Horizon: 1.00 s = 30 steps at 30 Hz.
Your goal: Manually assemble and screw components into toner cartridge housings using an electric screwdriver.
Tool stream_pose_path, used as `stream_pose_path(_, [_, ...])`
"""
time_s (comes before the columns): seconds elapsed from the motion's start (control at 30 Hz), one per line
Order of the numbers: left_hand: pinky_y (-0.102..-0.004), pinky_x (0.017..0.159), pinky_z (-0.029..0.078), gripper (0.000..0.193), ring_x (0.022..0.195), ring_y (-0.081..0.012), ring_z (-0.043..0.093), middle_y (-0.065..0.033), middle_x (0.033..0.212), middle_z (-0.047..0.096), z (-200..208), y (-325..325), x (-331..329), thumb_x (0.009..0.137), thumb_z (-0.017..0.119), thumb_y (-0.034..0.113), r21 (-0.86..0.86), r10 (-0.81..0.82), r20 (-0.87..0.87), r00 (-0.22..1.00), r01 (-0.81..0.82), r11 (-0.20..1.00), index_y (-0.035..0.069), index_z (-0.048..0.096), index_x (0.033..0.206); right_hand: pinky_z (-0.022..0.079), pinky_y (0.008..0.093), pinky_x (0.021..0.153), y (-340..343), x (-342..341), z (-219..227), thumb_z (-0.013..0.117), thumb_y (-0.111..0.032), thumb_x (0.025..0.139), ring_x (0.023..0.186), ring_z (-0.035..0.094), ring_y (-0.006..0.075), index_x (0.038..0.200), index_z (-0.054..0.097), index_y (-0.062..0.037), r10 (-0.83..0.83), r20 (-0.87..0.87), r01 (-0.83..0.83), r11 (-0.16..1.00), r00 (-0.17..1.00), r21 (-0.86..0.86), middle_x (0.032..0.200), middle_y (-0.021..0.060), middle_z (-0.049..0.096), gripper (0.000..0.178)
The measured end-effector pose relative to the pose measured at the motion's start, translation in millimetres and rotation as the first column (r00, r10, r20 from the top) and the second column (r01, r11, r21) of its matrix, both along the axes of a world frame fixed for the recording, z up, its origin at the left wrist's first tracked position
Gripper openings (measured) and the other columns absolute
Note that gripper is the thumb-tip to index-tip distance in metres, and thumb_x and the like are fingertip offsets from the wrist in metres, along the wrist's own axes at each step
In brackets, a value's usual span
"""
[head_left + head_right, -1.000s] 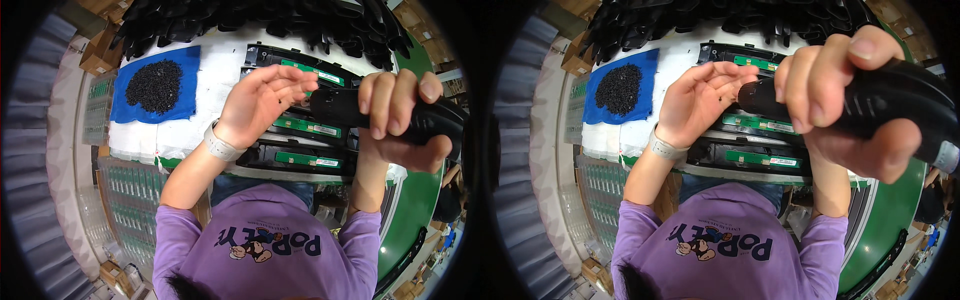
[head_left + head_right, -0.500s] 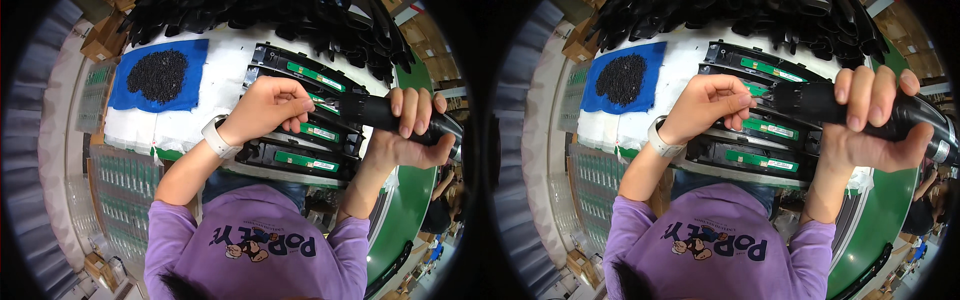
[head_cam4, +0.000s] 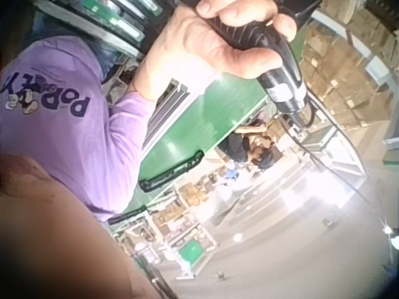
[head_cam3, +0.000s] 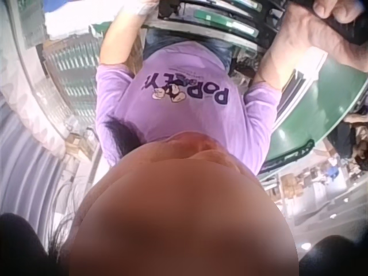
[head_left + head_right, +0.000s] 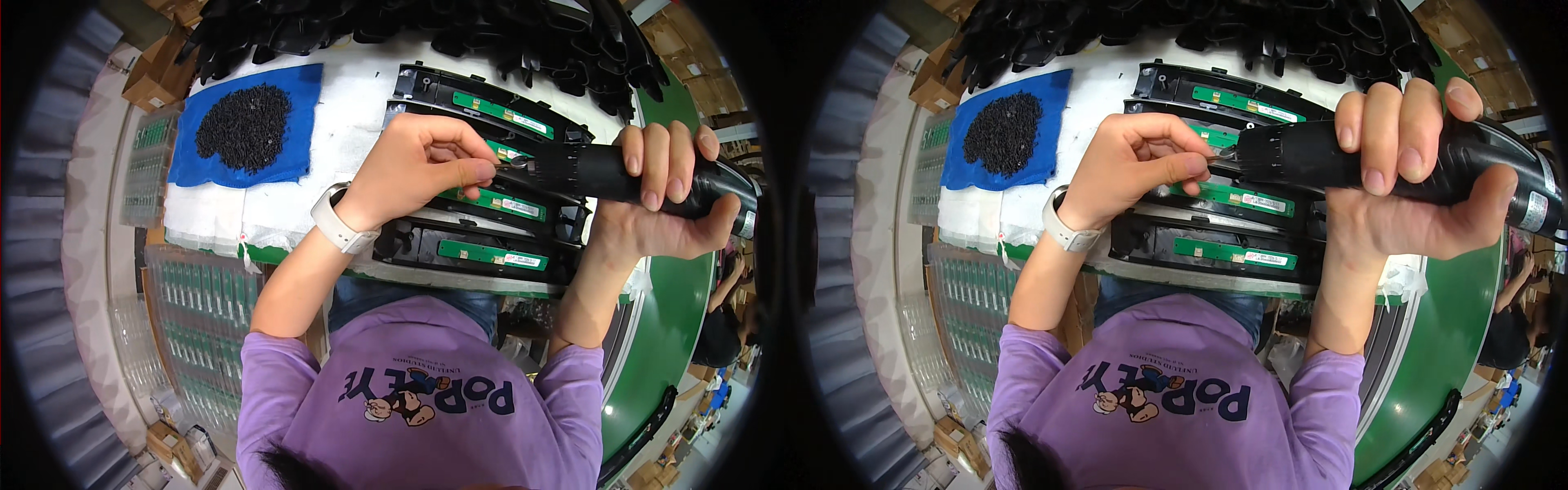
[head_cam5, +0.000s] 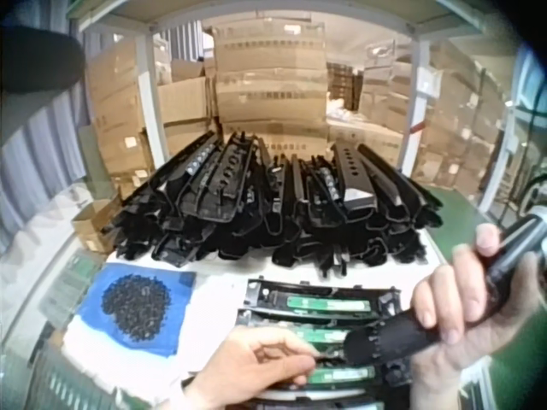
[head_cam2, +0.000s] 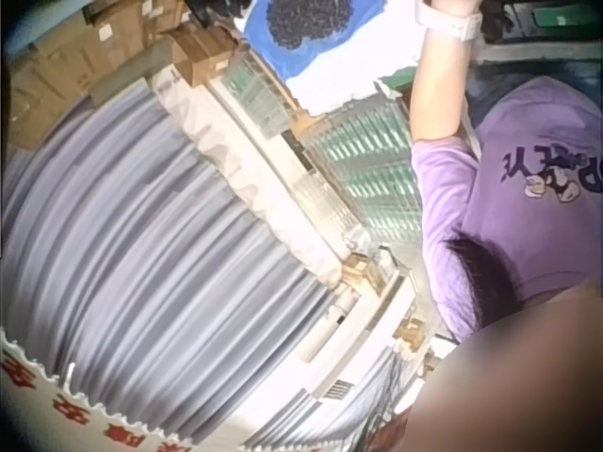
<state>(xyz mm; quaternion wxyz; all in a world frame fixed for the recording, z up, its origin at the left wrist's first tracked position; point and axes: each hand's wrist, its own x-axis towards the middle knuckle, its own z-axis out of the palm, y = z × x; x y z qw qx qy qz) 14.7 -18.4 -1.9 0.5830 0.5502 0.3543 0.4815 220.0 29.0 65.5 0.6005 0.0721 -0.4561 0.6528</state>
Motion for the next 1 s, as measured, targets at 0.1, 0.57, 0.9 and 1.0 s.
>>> stream_pose_path(0.1, [-0.0199,0.060,0.049,0.009,0.064,-0.0105,0.062,-0.0078,0.073,0.064,-0.7,2.8,-3.0,0.084,0.061,0.003,-0.034,-0.059,-0.026,0.998,0.058,0.998,-0.004,0.062,0.089,0.035,0.0266,0.059,-2.1,0.3,0.7,0.066,-0.037,0.074,0.049,0.043,0.0093,0.096,0.053,-0.0035,-0.012,-0.010,0.012,1.000,1.000,-0.023,0.061,-0.0017,0.047,0.042])
stream_pose_path(0.57, [-0.0202,0.059,0.049,0.011,0.062,-0.0096,0.060,-0.0072,0.076,0.064,-0.1,0.3,-2.8,0.086,0.060,0.007,-0.051,-0.102,0.052,0.993,0.104,0.993,-0.004,0.064,0.087,0.036,0.0309,0.066,7.2,8.7,-1.4,0.055,-0.045,0.082,0.055,0.045,0.0116,0.111,0.053,-0.0048,0.069,0.062,-0.076,0.991,0.996,0.115,0.069,-0.0011,0.050,0.050])
stream_pose_path(0.9, [-0.0191,0.059,0.049,0.008,0.062,-0.0088,0.060,-0.0064,0.074,0.064,-6.0,0.3,-3.9,0.081,0.063,0.004,0.009,-0.067,0.076,0.995,0.067,0.998,-0.003,0.064,0.085,0.033,0.0268,0.062,-5.0,-0.6,4.2,0.066,-0.030,0.071,0.048,0.043,0.0091,0.091,0.050,-0.0062,-0.037,0.009,0.038,0.995,0.999,-0.095,0.059,-0.0025,0.046,0.035])
stream_pose_path(1.0, [-0.0193,0.059,0.049,0.008,0.061,-0.0091,0.061,-0.0069,0.074,0.064,-8.4,0.9,-1.8,0.080,0.064,0.002,0.056,-0.044,0.055,0.998,0.041,0.998,-0.003,0.064,0.085,0.033,0.0269,0.063,-5.7,-2.2,5.0,0.065,-0.029,0.073,0.049,0.041,0.0097,0.092,0.048,-0.0044,-0.051,0.031,0.054,0.992,0.998,-0.113,0.060,-0.0016,0.044,0.035])
